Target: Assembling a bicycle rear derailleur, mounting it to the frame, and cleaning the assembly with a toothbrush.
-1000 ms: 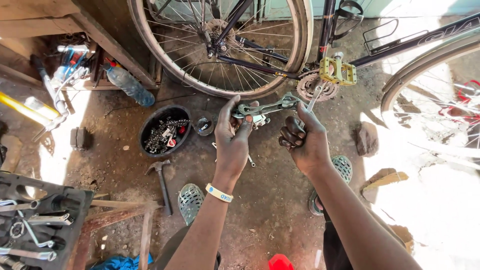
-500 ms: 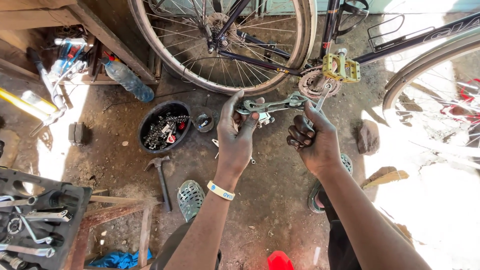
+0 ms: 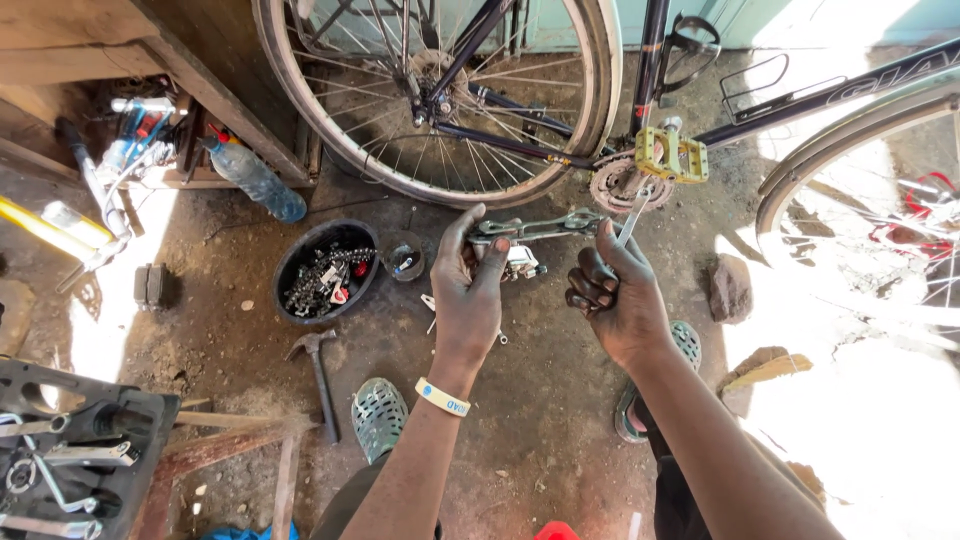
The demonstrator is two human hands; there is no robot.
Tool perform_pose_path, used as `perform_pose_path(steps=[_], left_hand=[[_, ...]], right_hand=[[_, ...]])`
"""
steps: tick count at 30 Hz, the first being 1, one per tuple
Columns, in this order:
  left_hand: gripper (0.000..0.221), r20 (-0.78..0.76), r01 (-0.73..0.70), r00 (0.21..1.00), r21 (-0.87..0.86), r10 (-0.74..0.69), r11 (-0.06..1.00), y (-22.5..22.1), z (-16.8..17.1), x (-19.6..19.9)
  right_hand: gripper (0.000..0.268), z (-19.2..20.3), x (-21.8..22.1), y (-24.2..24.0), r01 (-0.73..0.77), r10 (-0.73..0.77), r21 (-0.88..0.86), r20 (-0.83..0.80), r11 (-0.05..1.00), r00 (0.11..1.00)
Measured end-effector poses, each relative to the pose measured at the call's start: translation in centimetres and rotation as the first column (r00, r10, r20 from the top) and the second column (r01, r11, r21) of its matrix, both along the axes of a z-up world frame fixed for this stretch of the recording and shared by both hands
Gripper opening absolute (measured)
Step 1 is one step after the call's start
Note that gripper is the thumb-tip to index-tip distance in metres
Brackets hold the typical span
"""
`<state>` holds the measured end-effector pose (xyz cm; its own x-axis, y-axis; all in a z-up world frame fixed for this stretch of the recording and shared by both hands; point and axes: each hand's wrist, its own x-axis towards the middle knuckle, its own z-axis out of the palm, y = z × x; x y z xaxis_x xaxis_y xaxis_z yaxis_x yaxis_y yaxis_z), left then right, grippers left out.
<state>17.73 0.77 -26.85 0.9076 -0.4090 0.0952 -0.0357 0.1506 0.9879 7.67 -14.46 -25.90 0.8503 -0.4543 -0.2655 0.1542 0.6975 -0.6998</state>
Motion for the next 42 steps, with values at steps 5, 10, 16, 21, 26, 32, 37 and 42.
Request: perform_pose_path(steps=[5,10,16,21,26,32,37,42], left_hand=[[0.041,-0.032,0.003,0.999,0.001,-0.003,1.0,0.3,1.6,-0.3],[0.041,-0.045,0.004,0.999,0.007,-0.004,1.0,0.3,0.3,-0.1],[0.042,-0.08,-0.028,0.996,0.007,0.029,1.0,0.2,0.2,0.0],[0.04,-0.019,-0.039,0.999,0.038,0.04,0.998,0.2,0.8,0.1],[0.044,0.092,-0.027,0.995,-0.021,0.029,0.999,0.3,10.1,-2.2],[0.044,0.319,0.011,0.948,-0.091,0.019,0.996,1.4,24.0,-5.3],[0.042,0.392,0.011,0.92,-0.054,0.01,0.998,3.5,33.2,-10.0],[0.039,0.397,0.008,0.918,-0.04,0.008,0.999,6.4,38.4,-16.0]], right_hand=[[0.017,-0.6,0.2,-0.2,-0.006,0.006,-0.009,-0.009,1.0,1.0],[0.02,-0.2,0.2,0.1,0.003,-0.003,0.002,-0.025,1.0,1.0],[0.022,0.6,0.3,0.4,0.024,-0.025,-0.015,-0.037,1.0,0.999],[0.027,2.7,0.2,1.3,0.082,-0.096,-0.215,-0.059,0.973,0.994],[0.033,9.4,-0.6,2.4,0.198,-0.188,-0.281,0.062,0.939,0.98],[0.039,20.2,-2.9,2.5,0.368,-0.267,-0.36,0.3,0.857,0.916],[0.045,29.5,-7.3,4.7,0.396,-0.23,-0.431,0.388,0.811,0.893],[0.046,34.4,-12.8,7.5,0.434,-0.231,-0.488,0.422,0.757,0.877]])
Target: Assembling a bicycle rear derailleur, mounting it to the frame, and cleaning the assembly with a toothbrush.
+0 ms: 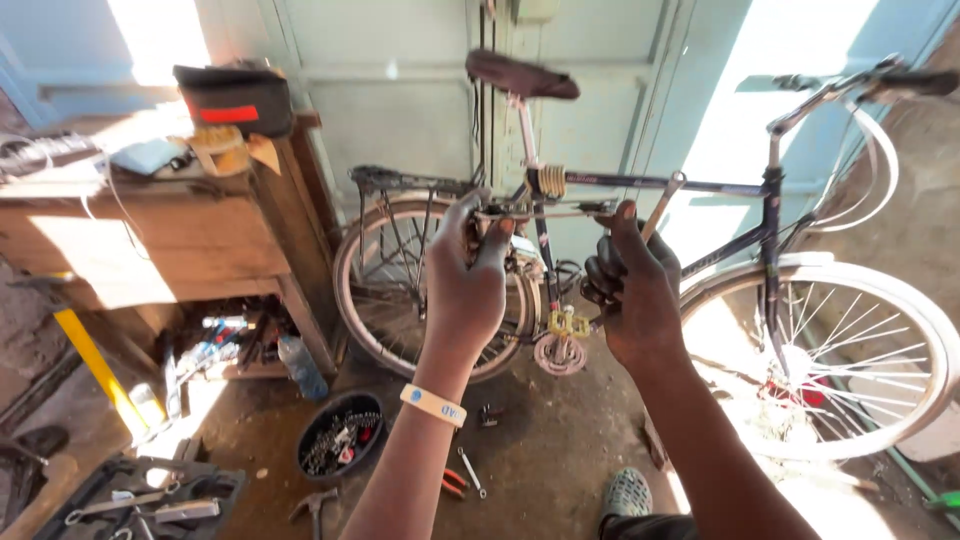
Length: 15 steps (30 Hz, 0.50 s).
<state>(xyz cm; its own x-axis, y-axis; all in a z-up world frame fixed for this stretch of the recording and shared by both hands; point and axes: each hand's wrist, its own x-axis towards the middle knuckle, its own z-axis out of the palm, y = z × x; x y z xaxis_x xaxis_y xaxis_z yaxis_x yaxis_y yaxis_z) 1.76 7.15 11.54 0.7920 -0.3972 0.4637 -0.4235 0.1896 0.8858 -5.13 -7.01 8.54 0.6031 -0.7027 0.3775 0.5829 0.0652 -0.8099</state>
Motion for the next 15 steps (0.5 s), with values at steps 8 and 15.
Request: perform_pose_path(steps=[8,15], left_hand=[[0.039,-0.018,0.053,0.998,-0.032,-0.053,0.998,2.1,2.3,-4.9],[0.037,0.057,0.063,0.997,-0.042,-0.06,0.997,3.9,3.8,-8.5]], right_hand=[[0.047,0.7,-4.6,0.4,0.033,-0.033,-0.014,0.02,0.999,0.999],[0.044,2.4,-8.8,2.5,0.06,-0.057,-0.055,0.053,0.997,0.997]])
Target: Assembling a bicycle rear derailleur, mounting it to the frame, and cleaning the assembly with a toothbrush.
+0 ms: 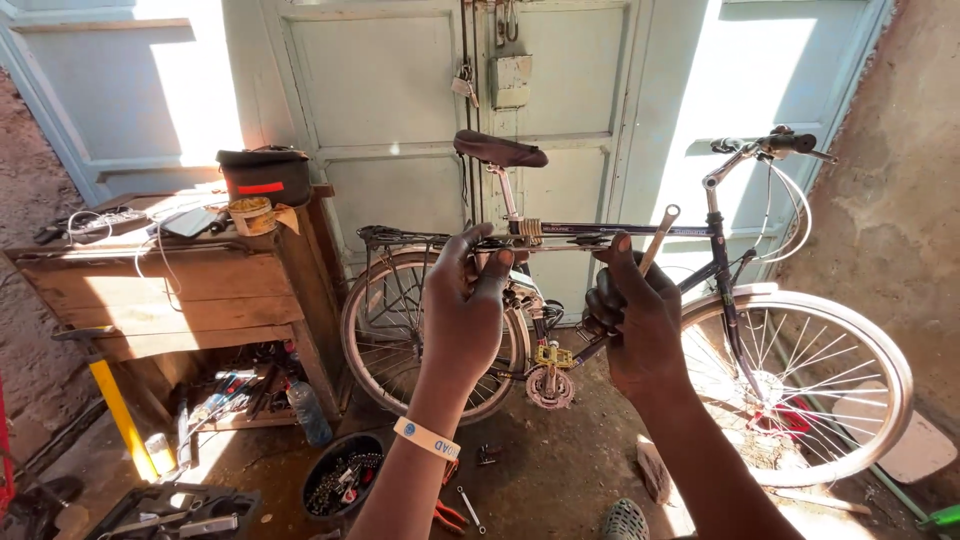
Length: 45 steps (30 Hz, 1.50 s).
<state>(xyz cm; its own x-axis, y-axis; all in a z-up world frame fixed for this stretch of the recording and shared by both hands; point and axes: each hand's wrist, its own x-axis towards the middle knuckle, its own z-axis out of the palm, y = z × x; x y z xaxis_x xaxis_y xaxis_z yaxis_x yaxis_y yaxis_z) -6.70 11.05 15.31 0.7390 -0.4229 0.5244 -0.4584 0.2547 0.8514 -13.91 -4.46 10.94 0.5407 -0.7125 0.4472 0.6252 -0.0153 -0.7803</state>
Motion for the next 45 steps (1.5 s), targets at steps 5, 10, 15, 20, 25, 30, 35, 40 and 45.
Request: perform_pose_path(steps=[5,10,15,20,25,30,35,40,45], left_hand=[[0.031,0.096,0.012,0.995,-0.055,-0.006,0.998,2.0,1.3,-3.0],[0.027,0.12,0.021,0.993,-0.1,-0.009,0.995,2.4,1.9,-4.0],[0.026,0.182,-0.031,0.982,-0.101,0.049,0.994,2.5,2.2,-4.2],[0.027,0.246,-0.063,0.965,-0.118,0.091,0.991,2.4,1.6,-4.3],[0.023,0.256,-0.077,0.961,-0.125,0.107,0.989,2.3,1.1,-4.6],[0.026,0.263,-0.094,0.956,-0.146,0.13,0.985,2.6,0.2,-5.1],[0.028,0.295,-0.121,0.94,-0.175,0.17,0.977,2.7,-1.0,-5.2],[0.028,0.294,-0.144,0.936,-0.187,0.195,0.972,2.5,-1.7,-5.0],[0.029,0.288,-0.155,0.935,-0.187,0.205,0.97,2.5,-1.9,-4.9]], right_hand=[[0.04,1.0,-2.4,1.0,0.003,-0.003,0.038,0.014,0.999,1.0],[0.039,2.1,-3.8,1.8,-0.014,0.013,0.036,0.031,0.999,0.999],[0.041,3.4,-4.7,3.2,-0.044,0.043,0.036,0.039,0.998,0.998],[0.04,3.0,-5.0,3.0,-0.061,0.059,0.053,0.042,0.997,0.997],[0.041,2.3,-5.3,2.8,-0.067,0.066,0.039,0.029,0.997,0.997],[0.04,1.5,-5.3,2.7,-0.076,0.075,0.039,0.036,0.996,0.997],[0.035,0.6,-5.4,3.2,-0.087,0.081,0.069,0.075,0.994,0.994],[0.033,0.3,-5.3,3.5,-0.087,0.08,0.08,0.087,0.993,0.993],[0.031,0.0,-5.0,3.5,-0.105,0.096,0.074,0.108,0.992,0.99]])
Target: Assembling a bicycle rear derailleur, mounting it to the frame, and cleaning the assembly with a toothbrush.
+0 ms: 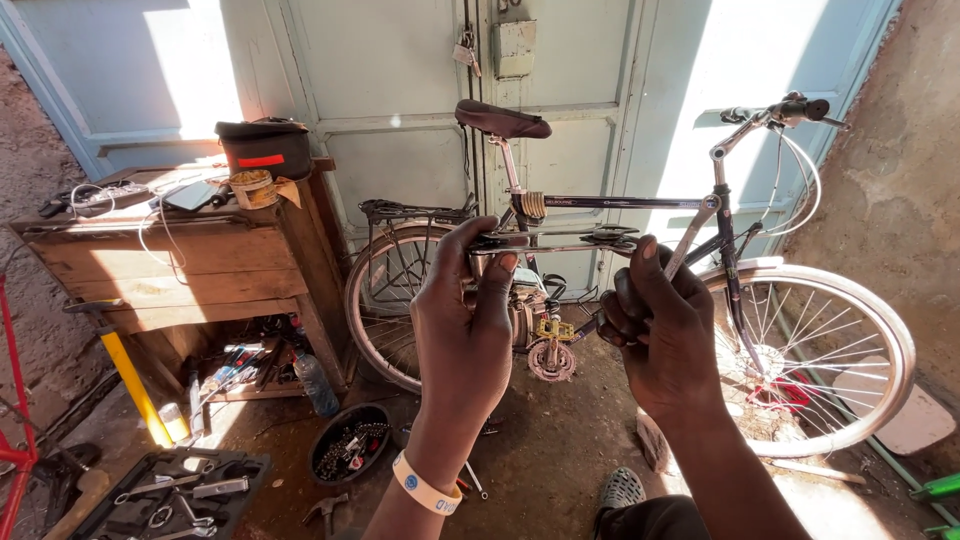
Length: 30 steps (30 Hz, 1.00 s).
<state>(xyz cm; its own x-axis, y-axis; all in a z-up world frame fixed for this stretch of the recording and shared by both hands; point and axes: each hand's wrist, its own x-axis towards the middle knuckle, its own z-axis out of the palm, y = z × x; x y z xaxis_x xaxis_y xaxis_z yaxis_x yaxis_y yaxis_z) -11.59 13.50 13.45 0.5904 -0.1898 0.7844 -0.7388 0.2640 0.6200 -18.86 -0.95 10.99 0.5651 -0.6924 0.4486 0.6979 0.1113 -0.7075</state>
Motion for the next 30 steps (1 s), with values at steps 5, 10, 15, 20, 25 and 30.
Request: perform_pose_path(steps=[5,10,15,20,25,30], left_hand=[[0.03,0.018,-0.007,1.0,-0.007,0.007,1.0,0.18,0.04,0.01],[0.03,0.039,-0.016,0.999,-0.022,0.017,1.0,0.06,-0.27,0.44],[0.03,0.034,-0.028,0.999,-0.023,0.029,0.999,0.32,-0.09,0.14],[0.03,0.027,-0.02,0.999,-0.021,0.02,1.0,0.3,-0.07,-0.01],[0.03,0.023,-0.014,1.0,-0.021,0.014,1.0,0.22,-0.11,0.05],[0.03,0.001,-0.009,1.0,-0.008,0.009,1.0,0.07,-0.25,-0.06]], right_hand=[[0.032,0.12,0.14,0.18,0.004,-0.004,-0.005,-0.002,1.0,1.0],[0.032,0.14,0.15,0.29,0.007,-0.007,-0.016,-0.001,1.0,1.0],[0.033,0.23,-0.04,0.39,0.016,-0.017,-0.025,-0.004,1.0,1.0],[0.033,0.19,-0.19,0.42,0.018,-0.018,-0.025,0.005,1.0,1.0],[0.033,0.05,-0.25,0.24,0.022,-0.022,-0.025,0.0,0.999,1.0],[0.032,-0.06,-0.2,0.35,0.019,-0.019,-0.012,-0.015,1.0,1.0]])
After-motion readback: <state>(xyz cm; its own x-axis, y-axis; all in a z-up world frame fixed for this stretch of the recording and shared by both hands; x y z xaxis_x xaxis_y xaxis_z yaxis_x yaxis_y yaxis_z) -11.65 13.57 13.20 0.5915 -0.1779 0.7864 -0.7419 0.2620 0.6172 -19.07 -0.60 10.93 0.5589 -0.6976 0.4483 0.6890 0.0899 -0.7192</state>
